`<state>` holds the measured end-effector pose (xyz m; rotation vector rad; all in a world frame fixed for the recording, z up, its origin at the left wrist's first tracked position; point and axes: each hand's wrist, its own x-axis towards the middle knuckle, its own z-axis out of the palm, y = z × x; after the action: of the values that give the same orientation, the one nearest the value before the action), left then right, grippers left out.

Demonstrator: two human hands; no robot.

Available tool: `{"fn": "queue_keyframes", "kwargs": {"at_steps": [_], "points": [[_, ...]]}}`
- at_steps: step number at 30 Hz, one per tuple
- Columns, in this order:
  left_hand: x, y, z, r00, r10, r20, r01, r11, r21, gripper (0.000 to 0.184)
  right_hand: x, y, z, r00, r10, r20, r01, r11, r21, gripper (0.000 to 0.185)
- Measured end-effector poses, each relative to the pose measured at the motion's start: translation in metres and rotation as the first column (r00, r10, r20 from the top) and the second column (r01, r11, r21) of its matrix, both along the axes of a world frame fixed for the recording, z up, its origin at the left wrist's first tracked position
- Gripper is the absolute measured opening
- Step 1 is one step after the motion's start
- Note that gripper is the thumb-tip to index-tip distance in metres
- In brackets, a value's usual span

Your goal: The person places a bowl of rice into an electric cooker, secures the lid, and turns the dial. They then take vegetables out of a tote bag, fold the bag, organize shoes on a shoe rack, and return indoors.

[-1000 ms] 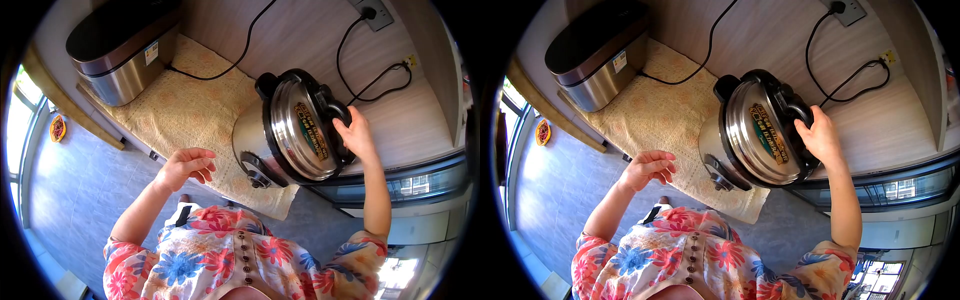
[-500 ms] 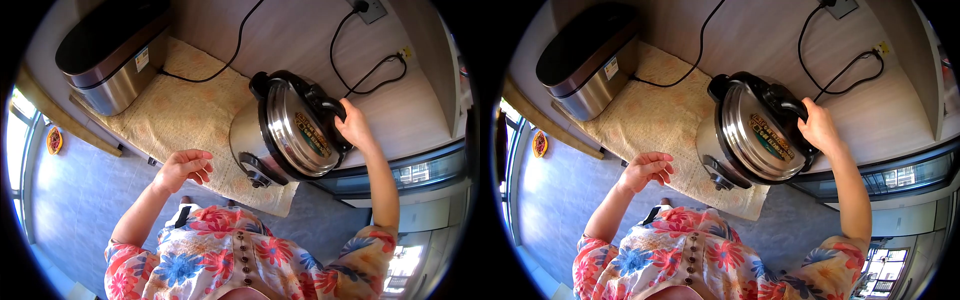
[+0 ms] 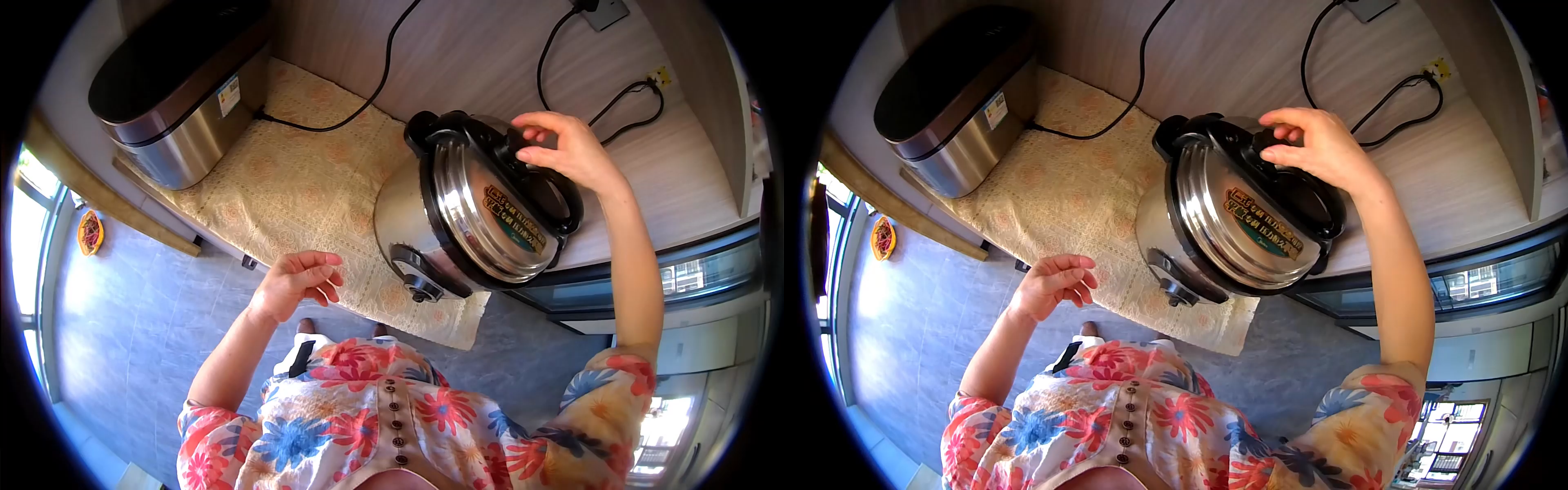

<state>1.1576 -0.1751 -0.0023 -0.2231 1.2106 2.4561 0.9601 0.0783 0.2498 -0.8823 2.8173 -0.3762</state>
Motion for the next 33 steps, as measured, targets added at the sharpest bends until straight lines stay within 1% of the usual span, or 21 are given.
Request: {"fn": "queue_keyframes", "kwargs": {"at_steps": [2,5,10,15,17,18,19,20,21,23,24,25,26,27,28,29,30,31,32,33], "points": [[0.004,0.0,0.0,1.0,0.02,0.008,-0.02,1.0,0.003,0.024,-0.006,-0.006,-0.002,0.998,0.016,0.052,-0.017,1.0,0.014,0.032],[0.011,-0.001,-0.003,0.998,0.051,0.025,-0.052,0.999,0.008,0.024,-0.006,-0.01,0.0,0.993,0.116,-0.006,-0.116,0.992,0.044,0.023],[0.015,-0.003,-0.005,0.998,0.061,0.022,-0.061,0.998,0.01,0.024,-0.004,-0.011,0.0,0.987,0.162,-0.014,-0.162,0.986,0.048,0.024],[0.011,0.004,-0.009,1.0,0.021,0.021,-0.021,1.0,-0.005,0.025,-0.004,-0.006,-0.004,0.983,0.177,-0.037,-0.177,0.984,0.018,0.024],[0.01,0.01,-0.012,0.999,-0.005,0.032,0.005,1.0,0.002,0.024,-0.007,-0.003,-0.008,0.984,0.168,-0.053,-0.168,0.986,0.002,0.026],[0.009,0.014,-0.014,0.999,-0.017,0.038,0.017,1.0,0.005,0.023,-0.008,-0.001,-0.01,0.992,0.128,-0.005,-0.128,0.991,-0.036,0.026],[0.008,0.017,-0.016,0.999,-0.028,0.042,0.027,1.0,0.009,0.022,-0.006,0.0,-0.01,0.993,0.117,-0.013,-0.118,0.992,-0.034,0.026],[0.007,0.02,-0.018,0.998,-0.045,0.05,0.045,0.999,-0.01,0.024,-0.005,0.001,-0.011,0.992,0.124,-0.018,-0.125,0.991,-0.039,0.028],[0.006,0.022,-0.02,0.999,-0.026,0.041,0.029,0.998,-0.06,0.024,-0.004,0.003,-0.011,0.991,0.131,-0.024,-0.132,0.99,-0.044,0.029],[0.004,0.027,-0.026,1.0,0.008,0.021,-0.004,0.987,-0.163,0.025,-0.001,0.01,-0.017,0.972,0.18,-0.152,-0.197,0.975,-0.102,0.032],[0.002,0.028,-0.031,0.998,0.057,-0.035,-0.065,0.958,-0.279,0.024,0.005,0.012,-0.015,0.967,0.179,-0.179,-0.209,0.964,-0.166,0.031],[-0.001,0.029,-0.036,0.984,0.137,-0.111,-0.169,0.906,-0.387,0.022,0.015,0.014,-0.015,0.882,0.198,-0.427,-0.255,0.964,-0.079,0.026],[-0.006,0.026,-0.047,0.942,0.164,-0.291,-0.309,0.759,-0.573,0.02,0.032,0.016,-0.017,0.892,0.103,-0.439,-0.202,0.962,-0.184,0.022],[-0.014,0.022,-0.056,0.871,0.141,-0.47,-0.462,0.558,-0.689,0.018,0.055,0.017,-0.021,0.895,0.012,-0.447,-0.155,0.946,-0.286,0.018],[-0.024,0.02,-0.052,0.812,0.152,-0.563,-0.573,0.387,-0.722,0.016,0.089,0.019,-0.029,0.929,-0.113,-0.352,-0.026,0.93,-0.366,0.013],[-0.034,0.018,-0.048,0.747,0.143,-0.65,-0.665,0.198,-0.72,0.015,0.125,0.021,-0.041,0.942,-0.229,-0.247,0.105,0.896,-0.431,0.007],[-0.042,0.014,-0.053,0.751,0.124,-0.648,-0.659,0.091,-0.747,0.014,0.147,0.027,-0.061,0.977,-0.072,-0.2,-0.037,0.867,-0.497,0.002],[-0.048,0.011,-0.06,0.757,0.107,-0.644,-0.646,-0.021,-0.763,0.013,0.167,0.032,-0.09,0.993,-0.077,-0.089,0.022,0.863,-0.504,0.004],[-0.052,0.009,-0.075,0.736,0.09,-0.671,-0.663,-0.107,-0.741,0.013,0.18,0.035,-0.117,0.998,-0.013,-0.062,-0.012,0.919,-0.393,0.004],[-0.056,0.007,-0.092,0.714,0.062,-0.698,-0.677,-0.195,-0.71,0.013,0.191,0.031,-0.15,0.998,-0.002,-0.068,-0.027,0.91,-0.414,0.007]]}}
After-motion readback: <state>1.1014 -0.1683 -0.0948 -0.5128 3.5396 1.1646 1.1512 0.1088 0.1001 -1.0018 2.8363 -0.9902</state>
